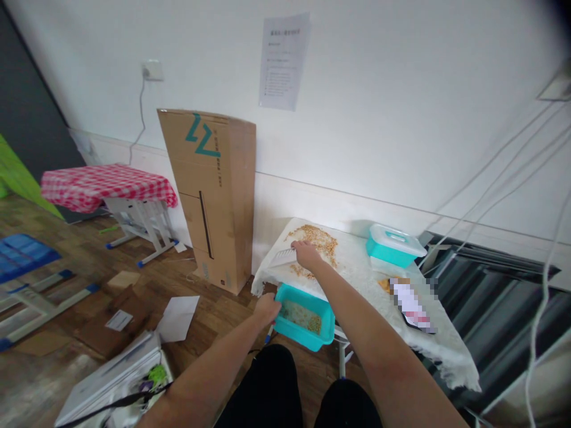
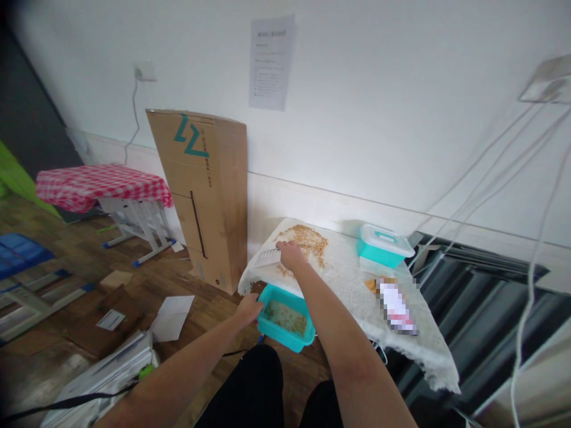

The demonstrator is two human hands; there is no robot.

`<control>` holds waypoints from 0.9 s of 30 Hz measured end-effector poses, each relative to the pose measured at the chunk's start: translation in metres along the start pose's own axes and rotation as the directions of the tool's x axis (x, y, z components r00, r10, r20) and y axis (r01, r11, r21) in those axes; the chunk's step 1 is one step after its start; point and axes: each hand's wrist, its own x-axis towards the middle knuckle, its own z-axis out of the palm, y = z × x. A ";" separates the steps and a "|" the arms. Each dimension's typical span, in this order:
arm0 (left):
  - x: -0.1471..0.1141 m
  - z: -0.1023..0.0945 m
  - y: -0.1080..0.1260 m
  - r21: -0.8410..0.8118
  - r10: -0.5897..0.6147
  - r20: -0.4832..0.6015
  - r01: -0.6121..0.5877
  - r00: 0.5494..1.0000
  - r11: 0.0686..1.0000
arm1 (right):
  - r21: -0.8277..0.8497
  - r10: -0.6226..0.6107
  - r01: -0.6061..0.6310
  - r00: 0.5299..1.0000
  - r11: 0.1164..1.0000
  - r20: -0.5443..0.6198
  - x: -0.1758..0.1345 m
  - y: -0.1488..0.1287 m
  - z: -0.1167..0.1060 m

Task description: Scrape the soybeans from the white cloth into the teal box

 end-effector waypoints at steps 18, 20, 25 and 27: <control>0.006 0.005 0.008 0.005 -0.008 0.007 0.008 1.000 1.000 | 0.126 -0.053 0.040 0.993 0.991 0.101 -0.030 0.040 0.007; 0.007 0.004 0.009 0.015 -0.010 -0.014 0.010 1.000 1.000 | 0.125 -0.051 0.038 0.994 0.991 0.098 -0.032 0.044 0.007; 0.010 0.004 0.011 0.011 -0.009 -0.005 0.009 1.000 1.000 | 0.151 -0.071 0.056 0.993 0.987 0.094 -0.035 0.055 0.005; 0.012 0.004 0.011 0.010 0.004 -0.004 -0.004 1.000 1.000 | 0.181 -0.095 0.078 0.991 0.980 0.091 -0.036 0.060 0.005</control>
